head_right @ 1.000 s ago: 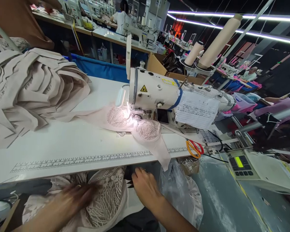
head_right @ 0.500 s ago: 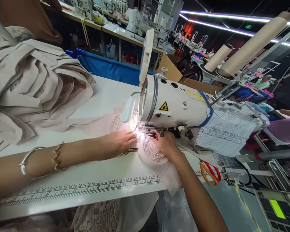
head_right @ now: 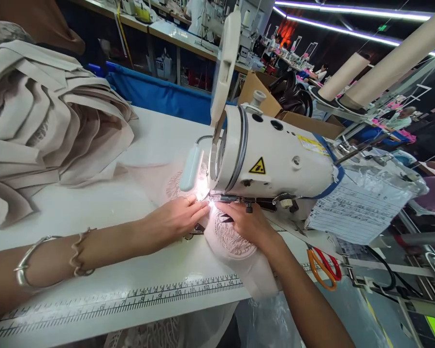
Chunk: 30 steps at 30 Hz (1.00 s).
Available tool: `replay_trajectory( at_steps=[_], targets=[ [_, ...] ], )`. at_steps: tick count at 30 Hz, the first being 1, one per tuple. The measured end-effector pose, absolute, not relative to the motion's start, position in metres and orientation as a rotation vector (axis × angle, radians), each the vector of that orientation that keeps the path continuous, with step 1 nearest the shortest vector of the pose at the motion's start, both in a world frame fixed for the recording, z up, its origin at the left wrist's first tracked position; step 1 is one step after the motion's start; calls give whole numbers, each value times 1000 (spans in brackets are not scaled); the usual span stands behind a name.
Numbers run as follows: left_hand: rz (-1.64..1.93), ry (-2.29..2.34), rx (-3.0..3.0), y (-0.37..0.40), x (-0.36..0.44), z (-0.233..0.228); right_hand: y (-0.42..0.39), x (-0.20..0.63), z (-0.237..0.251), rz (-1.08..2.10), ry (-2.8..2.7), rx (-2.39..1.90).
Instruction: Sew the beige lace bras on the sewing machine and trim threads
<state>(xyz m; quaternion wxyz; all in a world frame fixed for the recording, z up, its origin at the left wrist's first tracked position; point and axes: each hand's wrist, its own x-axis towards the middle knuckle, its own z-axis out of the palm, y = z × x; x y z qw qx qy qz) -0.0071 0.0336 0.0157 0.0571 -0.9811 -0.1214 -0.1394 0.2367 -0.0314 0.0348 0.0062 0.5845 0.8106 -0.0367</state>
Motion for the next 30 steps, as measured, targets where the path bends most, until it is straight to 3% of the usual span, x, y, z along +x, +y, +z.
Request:
replay_trajectory(
  at_steps=[9,19,25,30],
  targets=[
    [-596,-456,-3083,43,-13,6,-38,228,34,-365,2536,1866],
    [-641,-393,-3165,66,-13,11,-38,217,37,-129,2449,1934],
    [-581,-556,-2974,30,-5,21,-32,212,35,-274,2326,2244],
    [-390,-686,-2905,-4,3,15,-32,218,22,-110,2166,2403]
  ],
)
